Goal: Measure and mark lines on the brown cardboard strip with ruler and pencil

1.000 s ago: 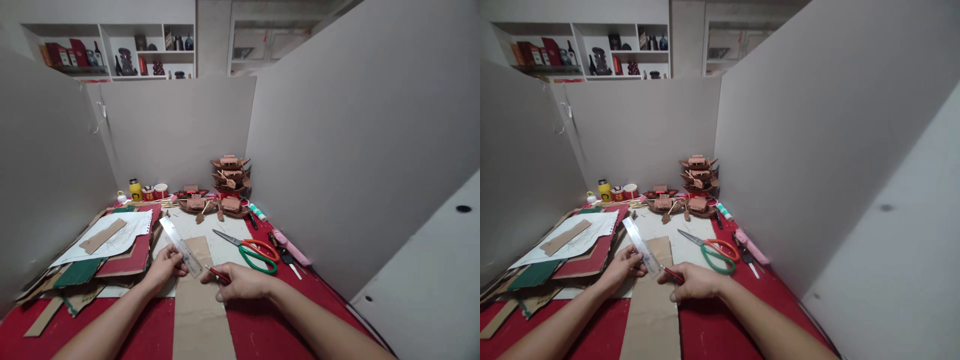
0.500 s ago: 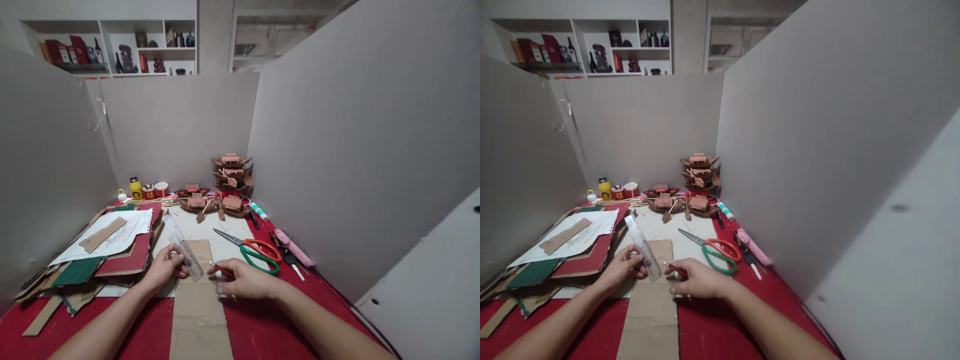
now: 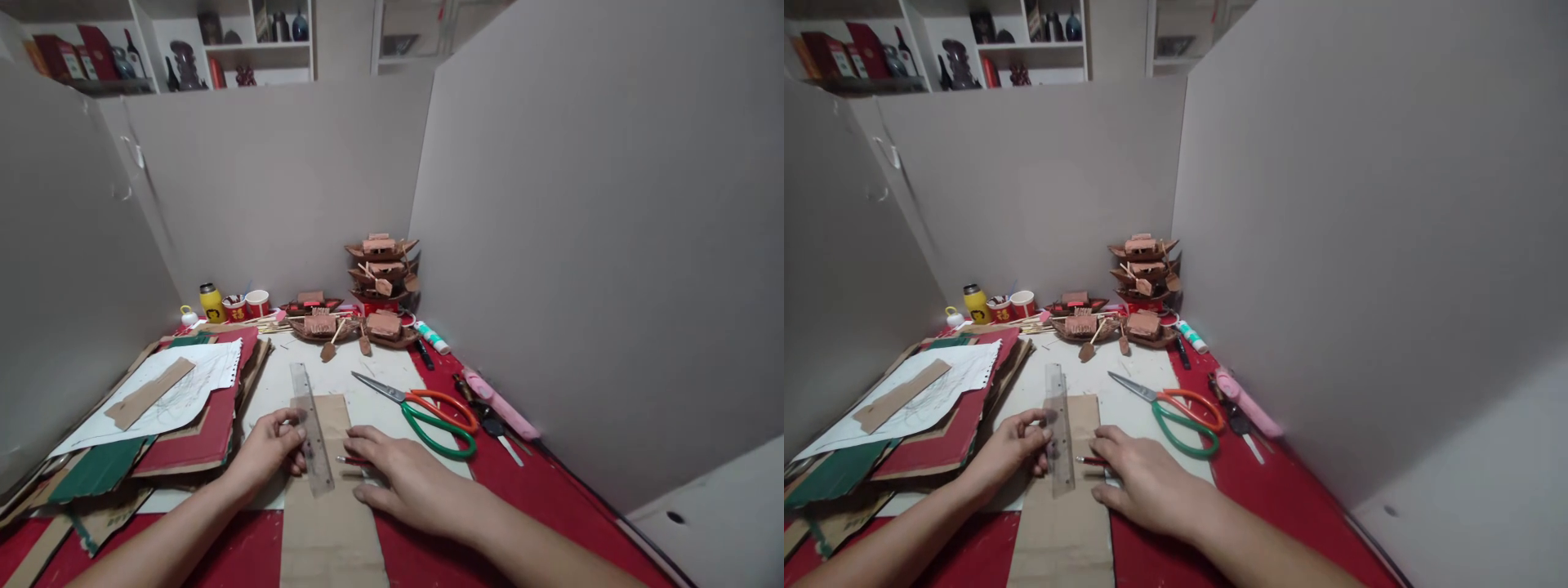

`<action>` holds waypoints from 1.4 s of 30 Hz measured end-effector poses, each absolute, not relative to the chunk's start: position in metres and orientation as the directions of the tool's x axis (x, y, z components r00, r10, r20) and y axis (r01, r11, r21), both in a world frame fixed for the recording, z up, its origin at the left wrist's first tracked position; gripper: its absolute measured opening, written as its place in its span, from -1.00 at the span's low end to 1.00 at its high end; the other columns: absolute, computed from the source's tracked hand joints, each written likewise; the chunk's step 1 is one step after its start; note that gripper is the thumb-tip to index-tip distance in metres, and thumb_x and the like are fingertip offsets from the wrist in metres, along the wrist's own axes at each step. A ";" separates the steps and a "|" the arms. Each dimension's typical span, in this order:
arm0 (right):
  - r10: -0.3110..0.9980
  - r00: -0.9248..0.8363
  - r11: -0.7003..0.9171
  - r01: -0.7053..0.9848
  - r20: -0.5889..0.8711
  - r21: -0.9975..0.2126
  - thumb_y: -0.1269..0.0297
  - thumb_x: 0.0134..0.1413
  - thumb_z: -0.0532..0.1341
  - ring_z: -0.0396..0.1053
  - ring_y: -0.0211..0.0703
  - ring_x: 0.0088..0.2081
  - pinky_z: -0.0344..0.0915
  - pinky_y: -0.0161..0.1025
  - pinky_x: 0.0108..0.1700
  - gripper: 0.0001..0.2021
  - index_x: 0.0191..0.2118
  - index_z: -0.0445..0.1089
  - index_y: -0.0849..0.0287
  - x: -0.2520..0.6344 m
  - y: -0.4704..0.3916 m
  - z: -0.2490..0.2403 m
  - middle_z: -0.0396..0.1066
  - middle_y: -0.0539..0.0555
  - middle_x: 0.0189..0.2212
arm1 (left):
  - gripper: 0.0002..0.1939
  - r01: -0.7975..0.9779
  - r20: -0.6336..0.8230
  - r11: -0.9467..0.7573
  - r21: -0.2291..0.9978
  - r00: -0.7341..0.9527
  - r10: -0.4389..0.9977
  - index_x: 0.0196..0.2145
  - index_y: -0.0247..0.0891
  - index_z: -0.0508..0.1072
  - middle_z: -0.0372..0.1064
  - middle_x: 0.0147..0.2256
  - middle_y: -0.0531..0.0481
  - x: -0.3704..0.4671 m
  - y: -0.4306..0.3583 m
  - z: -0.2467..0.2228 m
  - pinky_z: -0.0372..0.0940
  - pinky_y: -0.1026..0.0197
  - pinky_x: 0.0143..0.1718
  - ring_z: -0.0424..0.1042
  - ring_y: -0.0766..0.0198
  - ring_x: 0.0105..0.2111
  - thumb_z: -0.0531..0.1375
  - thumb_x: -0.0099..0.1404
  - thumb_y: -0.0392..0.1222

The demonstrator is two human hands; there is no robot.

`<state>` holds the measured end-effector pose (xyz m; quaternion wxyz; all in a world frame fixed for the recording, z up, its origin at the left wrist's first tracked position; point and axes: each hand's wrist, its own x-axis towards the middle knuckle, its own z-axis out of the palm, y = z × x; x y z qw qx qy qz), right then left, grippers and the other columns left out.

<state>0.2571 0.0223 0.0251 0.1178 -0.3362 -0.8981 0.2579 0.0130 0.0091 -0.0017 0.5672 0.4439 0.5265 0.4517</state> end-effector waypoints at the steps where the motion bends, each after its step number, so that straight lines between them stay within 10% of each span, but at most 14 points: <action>1: 0.661 -0.750 0.644 0.546 0.030 -0.535 0.23 0.08 0.23 0.34 0.07 0.10 0.23 -0.11 0.15 -0.49 0.18 0.30 0.12 0.258 0.022 0.025 0.23 0.20 0.21 | -0.35 -0.034 -0.216 0.217 0.976 0.042 0.976 -0.05 -0.37 0.29 0.38 -0.59 0.08 0.012 0.009 -0.001 0.23 0.31 -0.63 0.34 0.34 -0.68 0.37 0.02 0.05; 6: 0.655 -0.756 0.647 0.576 -0.023 -0.500 0.20 0.14 0.20 0.36 0.13 0.10 0.26 -0.05 0.13 -0.51 0.20 0.27 0.09 0.261 0.022 0.026 0.17 0.19 0.26 | -0.43 0.280 -0.087 0.101 0.955 -0.063 0.994 0.08 -0.33 0.30 0.36 -0.54 0.08 0.007 -0.002 0.006 0.26 0.26 -0.56 0.34 0.31 -0.62 0.24 0.19 0.01; 10: 0.670 -0.741 0.633 0.606 -0.051 -0.483 0.17 0.17 0.17 0.39 0.15 0.06 0.29 -0.05 0.08 -0.53 0.20 0.28 0.07 0.261 0.021 0.027 0.16 0.18 0.27 | -0.58 0.680 0.269 -0.257 0.687 0.090 0.959 0.09 -0.20 0.38 0.46 -0.12 -0.16 0.009 -0.023 0.009 0.31 0.05 -0.04 0.43 0.08 -0.11 0.16 0.30 -0.11; 15: 0.681 -0.730 0.632 0.623 -0.052 -0.461 0.17 0.18 0.17 0.41 0.15 0.03 0.31 -0.05 0.06 -0.53 0.21 0.27 0.05 0.261 0.023 0.025 0.15 0.16 0.28 | -0.33 0.821 0.182 -0.415 0.392 0.373 0.910 0.31 -0.15 0.12 -0.10 0.34 -0.27 0.015 -0.035 0.001 0.02 -0.25 0.22 -0.03 -0.18 0.30 0.17 0.29 -0.05; 23: 0.680 -0.733 0.642 0.601 -0.007 -0.477 0.18 0.20 0.16 0.34 0.13 0.12 0.27 -0.02 0.12 -0.54 0.19 0.28 0.12 0.261 0.028 0.021 0.22 0.19 0.24 | -0.28 0.838 0.044 -0.419 0.350 0.432 0.901 0.34 -0.13 0.00 -0.27 0.37 -0.26 0.016 -0.017 -0.003 -0.08 -0.26 0.25 -0.19 -0.16 0.34 0.13 0.32 0.06; 42: 0.673 -0.740 0.669 0.600 0.013 -0.439 0.24 0.20 0.16 0.35 0.13 0.12 0.32 0.03 0.12 -0.56 0.18 0.29 0.20 0.261 0.026 0.027 0.24 0.23 0.23 | -0.26 0.783 0.052 -0.619 0.054 0.617 0.785 0.32 -0.18 0.06 0.06 0.28 -0.33 0.023 -0.094 0.004 0.14 -0.32 0.16 0.08 -0.17 0.26 0.19 0.26 0.02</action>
